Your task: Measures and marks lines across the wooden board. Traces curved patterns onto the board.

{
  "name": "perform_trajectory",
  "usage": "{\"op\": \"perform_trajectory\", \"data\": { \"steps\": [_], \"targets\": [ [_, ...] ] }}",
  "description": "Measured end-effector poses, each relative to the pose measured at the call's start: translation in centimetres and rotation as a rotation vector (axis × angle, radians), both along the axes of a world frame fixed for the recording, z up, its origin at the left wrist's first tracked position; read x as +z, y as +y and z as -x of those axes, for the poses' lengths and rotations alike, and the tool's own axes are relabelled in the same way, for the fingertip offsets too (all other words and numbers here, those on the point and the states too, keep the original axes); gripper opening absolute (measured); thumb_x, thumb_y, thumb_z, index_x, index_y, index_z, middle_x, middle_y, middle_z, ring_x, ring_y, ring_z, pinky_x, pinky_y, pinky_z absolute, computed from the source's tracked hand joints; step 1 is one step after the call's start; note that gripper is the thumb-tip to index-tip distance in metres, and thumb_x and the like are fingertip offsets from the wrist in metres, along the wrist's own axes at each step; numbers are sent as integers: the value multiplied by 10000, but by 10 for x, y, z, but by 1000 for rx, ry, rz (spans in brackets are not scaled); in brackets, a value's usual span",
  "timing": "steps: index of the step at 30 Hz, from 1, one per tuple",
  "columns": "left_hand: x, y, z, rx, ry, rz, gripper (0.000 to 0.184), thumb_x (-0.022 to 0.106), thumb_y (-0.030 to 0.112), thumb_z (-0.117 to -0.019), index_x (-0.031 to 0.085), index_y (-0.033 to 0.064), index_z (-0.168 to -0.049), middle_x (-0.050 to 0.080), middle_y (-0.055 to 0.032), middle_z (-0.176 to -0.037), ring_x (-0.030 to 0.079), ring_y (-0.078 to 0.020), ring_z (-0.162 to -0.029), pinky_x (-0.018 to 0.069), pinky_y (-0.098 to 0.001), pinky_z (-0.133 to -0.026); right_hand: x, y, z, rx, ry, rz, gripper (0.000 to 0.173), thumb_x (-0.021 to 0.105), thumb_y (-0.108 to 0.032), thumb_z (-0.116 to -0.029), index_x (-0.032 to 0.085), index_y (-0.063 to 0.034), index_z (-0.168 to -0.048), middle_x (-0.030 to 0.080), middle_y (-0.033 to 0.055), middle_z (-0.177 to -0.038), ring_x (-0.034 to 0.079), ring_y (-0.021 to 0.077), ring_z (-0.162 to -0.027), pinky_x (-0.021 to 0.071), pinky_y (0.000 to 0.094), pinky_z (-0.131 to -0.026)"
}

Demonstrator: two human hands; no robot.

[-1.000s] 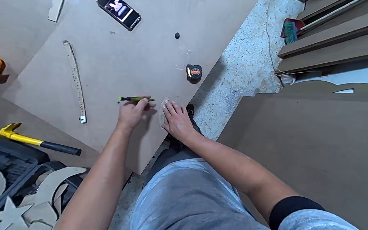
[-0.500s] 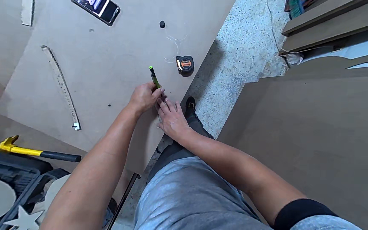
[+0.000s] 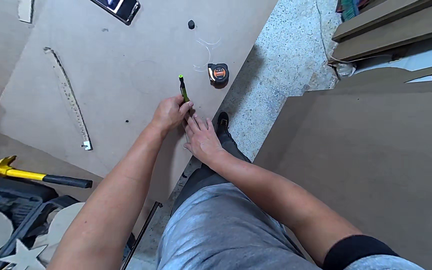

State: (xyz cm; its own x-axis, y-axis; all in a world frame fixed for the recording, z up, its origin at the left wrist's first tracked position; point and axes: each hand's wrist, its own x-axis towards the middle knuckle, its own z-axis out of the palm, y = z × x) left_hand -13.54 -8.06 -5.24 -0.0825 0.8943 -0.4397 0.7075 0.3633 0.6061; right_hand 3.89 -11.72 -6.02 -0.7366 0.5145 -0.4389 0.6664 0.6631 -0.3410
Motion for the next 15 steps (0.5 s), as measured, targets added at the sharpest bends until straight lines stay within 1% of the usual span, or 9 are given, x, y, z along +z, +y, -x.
{"op": "perform_trajectory", "data": {
  "steps": [4,8,13,15],
  "targets": [
    [-1,-1,-1,78,-19,-17,331,523,368,-1082,705,94,-1120,722,-124,-945,709,-283,-904,547,-582,-847,0,1,0,14,-12,-11,731,558,-513,-1017,383,-94,-1590,192,63,-1727,175,330,-1583,206,662,-1221],
    [-1,-1,1,106,-18,-14,336,523,381,-1081,704,100,-1119,720,-123,-948,707,-281,-907,546,-576,-844,0,0,1,14,-24,-17,772,552,-525,-1018,322,-100,-1621,162,50,-1735,178,326,-1582,197,664,-1224],
    [-3,-6,0,170,-16,-46,338,520,379,-1083,699,95,-1121,727,-116,-956,714,-268,-918,554,-557,-863,2,1,1,20,-36,-19,785,543,-533,-1020,291,-112,-1633,167,45,-1734,180,325,-1582,196,653,-1228],
    [-5,-10,0,215,-9,-58,347,520,391,-1081,695,95,-1129,726,-116,-956,713,-265,-916,556,-549,-863,2,1,1,16,-34,-25,783,548,-532,-1019,298,-114,-1632,178,45,-1732,192,323,-1579,195,648,-1230]
  ]
}}
